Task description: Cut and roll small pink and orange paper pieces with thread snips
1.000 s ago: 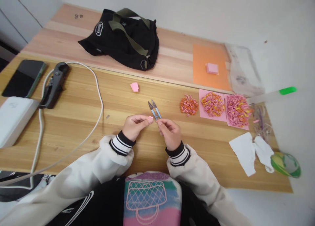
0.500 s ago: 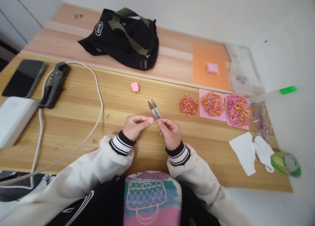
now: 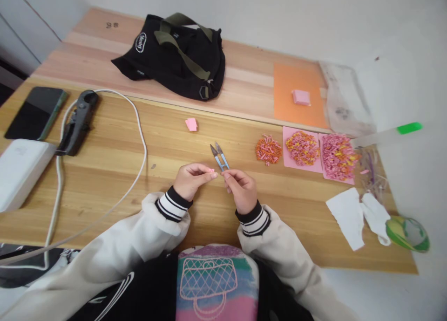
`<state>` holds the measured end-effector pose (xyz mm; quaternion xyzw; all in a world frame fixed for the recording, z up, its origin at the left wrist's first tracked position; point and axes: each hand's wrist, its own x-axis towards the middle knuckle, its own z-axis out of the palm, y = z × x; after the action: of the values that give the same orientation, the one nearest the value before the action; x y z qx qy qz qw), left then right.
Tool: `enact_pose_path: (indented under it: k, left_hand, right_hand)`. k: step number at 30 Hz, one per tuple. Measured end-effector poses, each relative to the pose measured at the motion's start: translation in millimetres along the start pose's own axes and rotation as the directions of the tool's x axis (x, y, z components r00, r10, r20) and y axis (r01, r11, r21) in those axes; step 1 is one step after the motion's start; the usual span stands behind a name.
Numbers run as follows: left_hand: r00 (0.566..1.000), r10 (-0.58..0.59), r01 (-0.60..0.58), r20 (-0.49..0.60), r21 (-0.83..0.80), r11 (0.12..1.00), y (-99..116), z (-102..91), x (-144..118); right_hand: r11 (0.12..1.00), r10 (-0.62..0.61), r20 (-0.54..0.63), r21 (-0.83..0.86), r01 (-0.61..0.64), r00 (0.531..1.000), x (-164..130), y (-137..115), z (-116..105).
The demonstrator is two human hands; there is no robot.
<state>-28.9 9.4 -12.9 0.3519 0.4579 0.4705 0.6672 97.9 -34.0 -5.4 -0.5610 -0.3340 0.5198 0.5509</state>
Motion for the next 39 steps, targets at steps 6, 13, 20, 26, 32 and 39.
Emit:
enact_pose_path:
  k: [6,13,20,26,32,39]
  left_hand:
    - [0.999,0.003,-0.004,0.05,0.023,1.0,2.8,0.9,-1.7]
    - [0.997,0.019,-0.021,0.07,0.031,0.999,3.0,1.2,-1.1]
    - [0.998,0.013,-0.016,0.057,0.054,0.998,2.2,0.4,-1.2]
    - [0.997,0.028,-0.033,0.075,0.068,0.997,3.3,0.7,-1.6]
    - [0.994,0.008,-0.015,0.107,0.068,0.998,5.5,1.9,-3.0]
    - [0.991,0.006,-0.016,0.131,0.076,0.997,6.4,1.7,-3.3]
  right_hand:
    - [0.996,-0.065,0.156,0.077,0.054,0.986,-1.5,1.2,-2.7]
    - [0.994,-0.084,0.204,0.092,0.066,0.975,-1.8,2.0,-3.7]
    - [0.992,-0.091,0.213,0.1,0.071,0.973,-2.6,1.5,-3.1]
    - [0.995,-0.069,0.21,0.082,0.053,0.975,-3.3,-1.1,-2.3]
    - [0.996,-0.064,0.233,0.072,0.049,0.97,-3.4,-2.4,-2.9]
    - [0.996,-0.062,0.257,0.083,0.042,0.965,-3.4,-3.0,-1.7]
